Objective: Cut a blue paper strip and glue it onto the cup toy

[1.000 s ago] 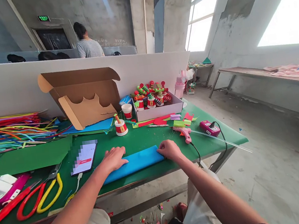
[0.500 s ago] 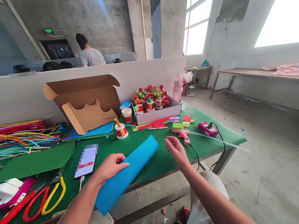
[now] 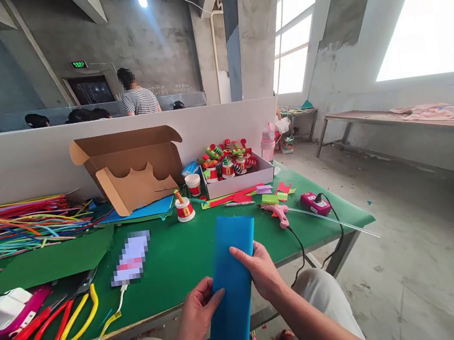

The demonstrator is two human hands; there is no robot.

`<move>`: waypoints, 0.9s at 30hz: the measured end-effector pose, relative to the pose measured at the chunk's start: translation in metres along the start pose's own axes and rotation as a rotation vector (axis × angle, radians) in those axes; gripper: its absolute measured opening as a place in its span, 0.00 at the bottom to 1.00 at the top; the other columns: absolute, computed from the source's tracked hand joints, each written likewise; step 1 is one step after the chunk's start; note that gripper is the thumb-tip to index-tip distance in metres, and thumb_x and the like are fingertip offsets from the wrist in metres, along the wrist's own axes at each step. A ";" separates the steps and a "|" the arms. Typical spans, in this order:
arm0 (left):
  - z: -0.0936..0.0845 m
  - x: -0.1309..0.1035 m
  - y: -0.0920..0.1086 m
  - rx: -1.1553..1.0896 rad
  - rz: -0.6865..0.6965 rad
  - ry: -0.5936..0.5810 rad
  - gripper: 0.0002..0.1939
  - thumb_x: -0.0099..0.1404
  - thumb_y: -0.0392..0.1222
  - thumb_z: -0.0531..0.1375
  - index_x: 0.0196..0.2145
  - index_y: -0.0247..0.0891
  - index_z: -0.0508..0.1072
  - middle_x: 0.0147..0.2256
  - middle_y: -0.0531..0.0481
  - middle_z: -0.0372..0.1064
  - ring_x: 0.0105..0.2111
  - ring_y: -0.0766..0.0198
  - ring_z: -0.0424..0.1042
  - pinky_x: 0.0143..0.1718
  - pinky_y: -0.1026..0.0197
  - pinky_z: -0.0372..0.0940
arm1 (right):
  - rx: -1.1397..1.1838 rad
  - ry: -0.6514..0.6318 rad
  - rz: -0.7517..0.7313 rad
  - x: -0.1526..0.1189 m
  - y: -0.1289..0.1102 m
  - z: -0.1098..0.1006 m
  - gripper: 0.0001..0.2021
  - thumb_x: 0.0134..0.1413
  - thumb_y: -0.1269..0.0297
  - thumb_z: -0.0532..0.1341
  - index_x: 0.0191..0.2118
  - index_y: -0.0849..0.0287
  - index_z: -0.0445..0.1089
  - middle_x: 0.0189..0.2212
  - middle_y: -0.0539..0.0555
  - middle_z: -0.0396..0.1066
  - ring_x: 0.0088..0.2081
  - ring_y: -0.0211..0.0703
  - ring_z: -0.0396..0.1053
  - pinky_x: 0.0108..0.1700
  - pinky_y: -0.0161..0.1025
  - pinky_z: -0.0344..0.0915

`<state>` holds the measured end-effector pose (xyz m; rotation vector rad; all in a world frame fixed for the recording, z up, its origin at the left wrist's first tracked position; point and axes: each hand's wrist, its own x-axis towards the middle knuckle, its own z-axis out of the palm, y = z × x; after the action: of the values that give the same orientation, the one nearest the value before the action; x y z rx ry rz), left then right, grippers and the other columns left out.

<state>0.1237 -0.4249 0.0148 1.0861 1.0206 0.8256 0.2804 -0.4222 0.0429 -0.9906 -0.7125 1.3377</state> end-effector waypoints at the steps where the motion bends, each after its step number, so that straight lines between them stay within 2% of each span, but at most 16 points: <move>1: -0.001 0.000 -0.001 -0.009 -0.008 -0.011 0.28 0.38 0.66 0.70 0.27 0.40 0.74 0.30 0.48 0.76 0.34 0.56 0.73 0.40 0.57 0.69 | 0.007 -0.004 0.007 0.000 0.001 0.000 0.23 0.32 0.48 0.75 0.31 0.59 0.74 0.27 0.52 0.76 0.27 0.42 0.72 0.33 0.39 0.71; 5: -0.001 0.001 -0.012 -0.006 -0.005 -0.035 0.29 0.40 0.67 0.69 0.30 0.40 0.76 0.34 0.46 0.78 0.37 0.53 0.74 0.44 0.54 0.69 | -0.004 0.022 0.027 -0.002 0.003 0.002 0.22 0.31 0.47 0.75 0.29 0.59 0.73 0.25 0.51 0.75 0.26 0.42 0.71 0.31 0.38 0.71; 10: -0.001 0.002 -0.026 -0.024 0.014 -0.045 0.30 0.43 0.69 0.67 0.31 0.40 0.78 0.34 0.46 0.78 0.40 0.50 0.74 0.45 0.53 0.69 | -0.005 0.041 0.032 0.001 0.002 0.002 0.24 0.31 0.46 0.74 0.32 0.58 0.73 0.25 0.51 0.76 0.27 0.44 0.72 0.32 0.39 0.71; 14: 0.001 0.001 -0.024 -0.045 0.013 -0.077 0.28 0.45 0.67 0.68 0.32 0.40 0.77 0.34 0.45 0.78 0.41 0.49 0.75 0.46 0.52 0.69 | -0.024 0.084 0.021 0.007 0.004 -0.001 0.24 0.31 0.45 0.74 0.30 0.59 0.72 0.25 0.51 0.75 0.26 0.43 0.71 0.31 0.39 0.71; 19: 0.005 0.003 -0.026 -0.090 -0.016 -0.037 0.30 0.41 0.65 0.70 0.35 0.39 0.77 0.38 0.43 0.78 0.40 0.49 0.76 0.44 0.52 0.69 | -0.048 0.131 0.021 0.013 0.007 -0.003 0.24 0.31 0.44 0.74 0.28 0.58 0.71 0.24 0.51 0.75 0.25 0.43 0.71 0.29 0.39 0.70; 24: 0.004 0.003 -0.036 -0.054 -0.014 -0.011 0.28 0.41 0.66 0.70 0.29 0.40 0.75 0.34 0.44 0.79 0.36 0.50 0.76 0.39 0.54 0.71 | -0.059 0.119 0.052 0.016 0.010 -0.003 0.26 0.28 0.43 0.74 0.29 0.58 0.72 0.24 0.51 0.75 0.26 0.44 0.71 0.29 0.39 0.70; 27: -0.003 0.002 -0.027 -0.052 -0.017 0.002 0.28 0.42 0.65 0.70 0.30 0.39 0.76 0.33 0.45 0.79 0.34 0.51 0.77 0.37 0.55 0.71 | -0.085 0.091 0.043 0.022 0.010 -0.007 0.27 0.33 0.38 0.70 0.31 0.58 0.71 0.24 0.51 0.74 0.27 0.44 0.72 0.28 0.37 0.69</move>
<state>0.1225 -0.4299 -0.0123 1.0316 1.0036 0.8353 0.2843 -0.4024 0.0282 -1.1340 -0.6867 1.2994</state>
